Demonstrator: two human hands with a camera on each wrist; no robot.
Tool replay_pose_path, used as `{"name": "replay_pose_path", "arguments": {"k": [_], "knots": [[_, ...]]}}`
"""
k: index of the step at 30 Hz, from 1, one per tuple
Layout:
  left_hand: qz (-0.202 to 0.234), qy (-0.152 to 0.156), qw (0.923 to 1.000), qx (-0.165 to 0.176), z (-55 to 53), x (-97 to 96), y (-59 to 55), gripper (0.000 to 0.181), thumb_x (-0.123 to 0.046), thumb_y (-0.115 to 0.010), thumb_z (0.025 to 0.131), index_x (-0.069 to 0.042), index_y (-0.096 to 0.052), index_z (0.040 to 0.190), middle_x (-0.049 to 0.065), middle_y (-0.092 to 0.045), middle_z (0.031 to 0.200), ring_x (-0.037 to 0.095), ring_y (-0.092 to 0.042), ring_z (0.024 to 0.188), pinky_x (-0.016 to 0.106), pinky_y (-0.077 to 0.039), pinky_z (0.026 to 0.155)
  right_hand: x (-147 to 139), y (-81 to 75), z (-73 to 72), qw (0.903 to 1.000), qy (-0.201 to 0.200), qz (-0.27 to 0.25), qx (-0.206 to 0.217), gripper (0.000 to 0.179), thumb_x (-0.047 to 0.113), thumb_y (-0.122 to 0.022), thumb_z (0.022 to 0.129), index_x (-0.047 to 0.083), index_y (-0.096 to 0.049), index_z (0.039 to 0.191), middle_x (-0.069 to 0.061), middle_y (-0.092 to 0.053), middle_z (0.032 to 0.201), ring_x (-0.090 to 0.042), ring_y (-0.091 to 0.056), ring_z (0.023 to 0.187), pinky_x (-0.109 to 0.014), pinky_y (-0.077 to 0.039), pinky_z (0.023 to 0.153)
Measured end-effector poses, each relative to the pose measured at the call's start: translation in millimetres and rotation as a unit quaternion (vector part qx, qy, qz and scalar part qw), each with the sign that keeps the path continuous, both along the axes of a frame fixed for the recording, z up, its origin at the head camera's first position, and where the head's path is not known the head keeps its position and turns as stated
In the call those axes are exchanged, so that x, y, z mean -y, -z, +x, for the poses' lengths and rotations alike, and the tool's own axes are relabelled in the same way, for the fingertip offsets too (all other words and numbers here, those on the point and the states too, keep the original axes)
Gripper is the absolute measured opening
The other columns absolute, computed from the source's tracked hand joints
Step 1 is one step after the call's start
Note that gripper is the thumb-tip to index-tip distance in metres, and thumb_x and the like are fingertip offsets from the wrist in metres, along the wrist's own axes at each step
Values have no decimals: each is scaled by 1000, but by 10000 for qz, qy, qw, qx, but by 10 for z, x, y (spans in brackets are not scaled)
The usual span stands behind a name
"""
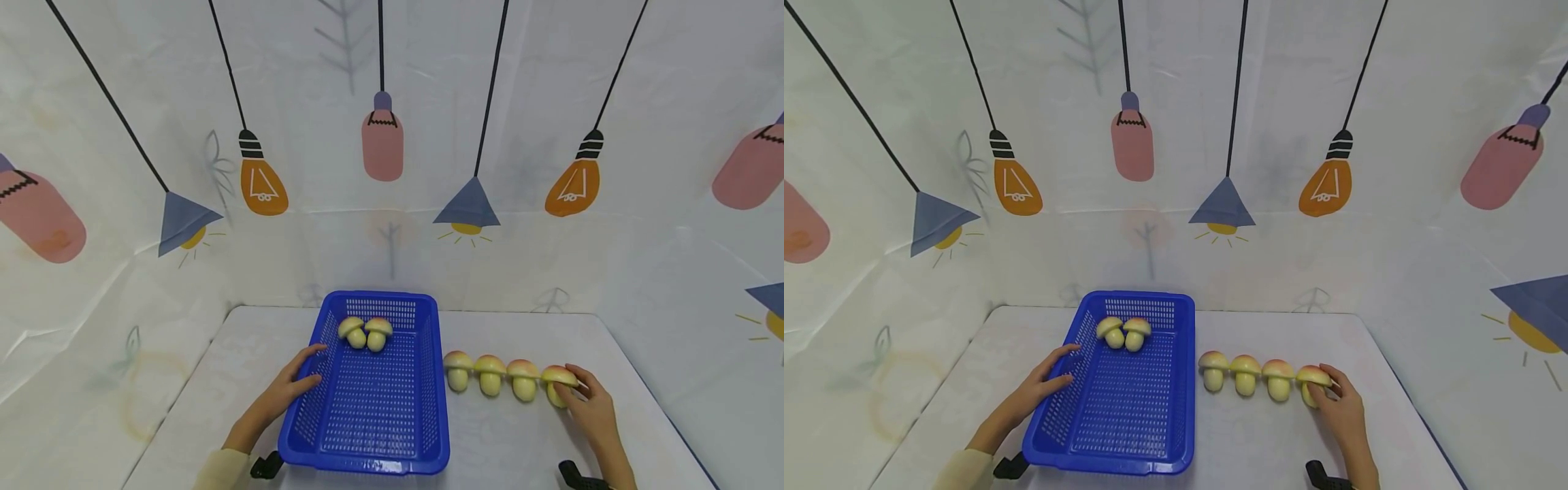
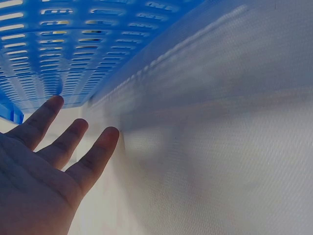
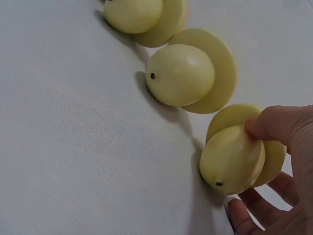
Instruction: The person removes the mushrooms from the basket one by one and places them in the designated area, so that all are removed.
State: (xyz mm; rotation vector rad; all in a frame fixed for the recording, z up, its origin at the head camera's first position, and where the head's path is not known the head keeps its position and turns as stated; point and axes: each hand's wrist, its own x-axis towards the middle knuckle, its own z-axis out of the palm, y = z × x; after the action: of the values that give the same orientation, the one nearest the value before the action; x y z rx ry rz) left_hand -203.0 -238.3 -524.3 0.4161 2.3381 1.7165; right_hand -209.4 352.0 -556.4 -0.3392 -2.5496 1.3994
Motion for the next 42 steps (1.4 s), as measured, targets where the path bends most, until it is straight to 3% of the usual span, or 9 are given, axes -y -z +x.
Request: {"name": "replay_pose_path", "arguments": {"k": [7,10,12,14,29,31,34,37,42], "knots": [[-42,-51,10000,-67,-3,-17,10,56,-17,-51,107,-15,-30,159,33,-23,162,47,-53,127,45,-59,89,19,-3,-7,9999,107,99,57,55,23,-72,98,1,-52,144,-23,-52,147,-4,-53,106,0,-41,72],[-83,-118,9999,-75,-2,-25,13,56,-17,-52,106,-16,-32,158,32,-24,163,47,-52,128,47,-59,90,29,-5,-1,9999,101,73,-2,55,22,-70,98,-1,-51,145,-24,-51,148,-28,-59,117,1,-39,72],[-110,-163,9998,-66,-4,-30,16,56,-18,-53,106,-17,-33,158,30,-24,163,47,-51,130,48,-58,90,33,-11,6,10000,35,9,-79,56,21,-69,99,-3,-49,145,-28,-49,148,-45,-55,125,2,-38,70],[-126,-193,9997,-55,-7,-32,21,56,-18,-54,106,-17,-34,158,29,-25,163,47,-50,131,47,-57,91,36,-19,14,9999,-25,-43,-151,56,18,-69,99,-5,-48,145,-30,-47,149,-52,-52,128,2,-37,70],[-141,-219,9997,-16,-15,-28,26,57,-18,-54,105,-17,-34,158,27,-21,166,50,-43,137,48,-54,95,20,-83,28,10000,43,44,42,65,25,-72,97,-2,-44,150,-30,-43,154,-54,-43,138,2,-32,72],[-163,-226,9996,-18,-12,-26,21,57,-19,-54,105,-17,-34,158,27,-19,167,51,-41,139,49,-53,96,18,-106,34,9998,37,183,-14,66,26,-73,97,-2,-44,150,-30,-44,154,-54,-40,140,-5,-37,77],[-193,-241,9995,-15,-7,-21,16,57,-20,-55,105,-17,-34,158,27,-18,168,51,-40,140,49,-53,97,34,-169,50,9991,24,388,-194,66,27,-73,97,-1,-45,149,-30,-45,153,-52,-39,142,-31,-48,94],[-215,-266,9994,-35,-1,-18,18,58,-21,-55,105,-18,-34,158,27,-18,167,51,-40,140,49,-53,97,89,-279,50,9982,4,473,-358,69,27,-73,96,-2,-42,151,-30,-44,154,-50,-37,144,-62,-42,103],[-178,-289,9994,7,6,-18,18,57,-21,-54,105,-19,-33,159,26,-19,167,50,-41,139,48,-53,97,281,-518,54,9971,-112,522,-545,77,26,-75,94,-2,-37,154,-32,-40,155,-53,-31,146,-72,-31,110]]}}
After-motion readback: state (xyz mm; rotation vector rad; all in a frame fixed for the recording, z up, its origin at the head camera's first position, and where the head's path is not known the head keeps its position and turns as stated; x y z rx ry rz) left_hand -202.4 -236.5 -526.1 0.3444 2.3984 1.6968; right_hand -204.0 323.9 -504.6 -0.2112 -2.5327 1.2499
